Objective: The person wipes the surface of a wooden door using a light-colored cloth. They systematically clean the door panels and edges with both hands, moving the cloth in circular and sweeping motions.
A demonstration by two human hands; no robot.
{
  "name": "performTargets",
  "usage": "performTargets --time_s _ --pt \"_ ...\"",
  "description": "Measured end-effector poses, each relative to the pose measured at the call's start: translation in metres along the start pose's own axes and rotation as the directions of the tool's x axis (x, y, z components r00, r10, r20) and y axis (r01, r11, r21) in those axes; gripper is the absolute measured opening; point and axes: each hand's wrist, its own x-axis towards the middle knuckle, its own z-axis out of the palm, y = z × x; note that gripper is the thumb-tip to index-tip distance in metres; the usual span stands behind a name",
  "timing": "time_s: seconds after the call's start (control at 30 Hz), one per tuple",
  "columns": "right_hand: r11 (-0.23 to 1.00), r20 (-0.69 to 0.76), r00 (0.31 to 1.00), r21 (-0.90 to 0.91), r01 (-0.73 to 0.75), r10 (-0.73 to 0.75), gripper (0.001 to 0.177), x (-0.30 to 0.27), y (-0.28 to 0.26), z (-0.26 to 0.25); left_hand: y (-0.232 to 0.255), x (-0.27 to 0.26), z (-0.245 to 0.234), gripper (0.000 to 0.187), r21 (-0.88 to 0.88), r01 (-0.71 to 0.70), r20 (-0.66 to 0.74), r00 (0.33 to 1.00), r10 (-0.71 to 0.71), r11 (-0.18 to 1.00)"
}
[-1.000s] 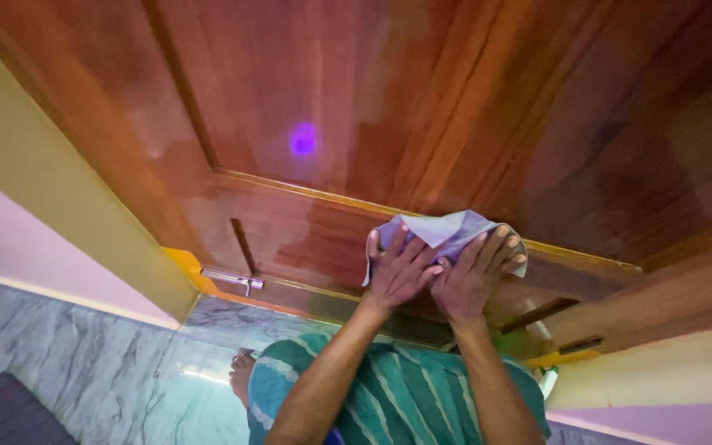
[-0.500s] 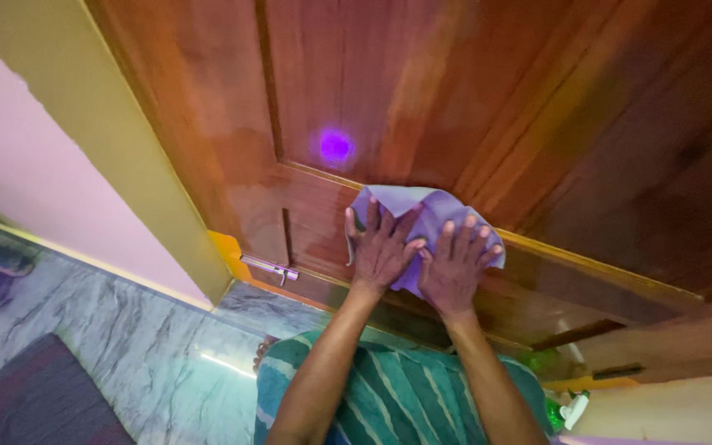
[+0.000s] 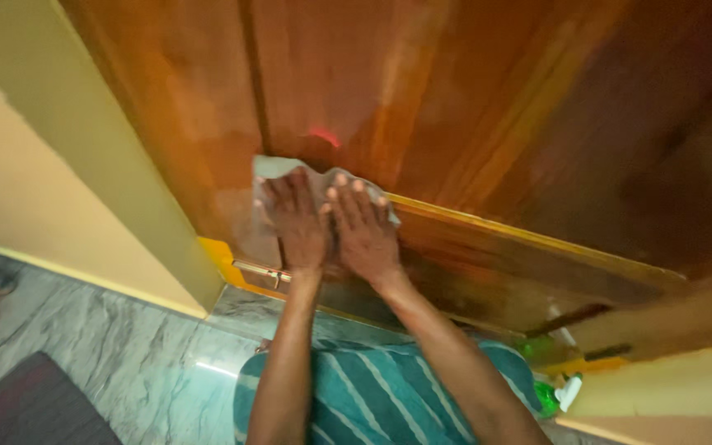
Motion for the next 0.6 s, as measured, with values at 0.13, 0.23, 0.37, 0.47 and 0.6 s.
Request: performTargets --time_s 0.13,0.23,0.37,0.47,0.6 --pt "0.989 0.11 0.993 0.144 0.032 -0.048 0.059 -0.003 -0.001 0.0 0.001 -0.006 -0.002 0.078 -0.079 0.009 -0.042 0.999 -0.013 0.997" --pt "0.993 0.069 0.994 0.095 0.073 -0.08 0.061 -0.019 0.005 -0.003 0.007 -0.023 0.007 0.074 -0.123 0.024 0.001 1.0 -0.024 0.992" --pt "0.988 0.11 0.987 -0.084 0.129 -0.119 0.069 -0.051 0.026 -0.008 0.025 -0.047 0.026 0.072 -0.149 -0.019 0.029 0.999 0.024 0.989" --pt "0.985 0.186 0.977 -0.112 0.129 -0.107 0.071 -0.084 0.044 -0.012 0.043 -0.065 0.033 0.067 -0.151 -0.002 0.161 0.987 0.026 0.988" --pt "0.996 0.167 0.985 -0.075 0.048 -0.035 0.067 -0.125 0.061 -0.007 0.069 -0.086 0.037 0.056 -0.15 -0.105 0.125 0.984 0.124 0.983"
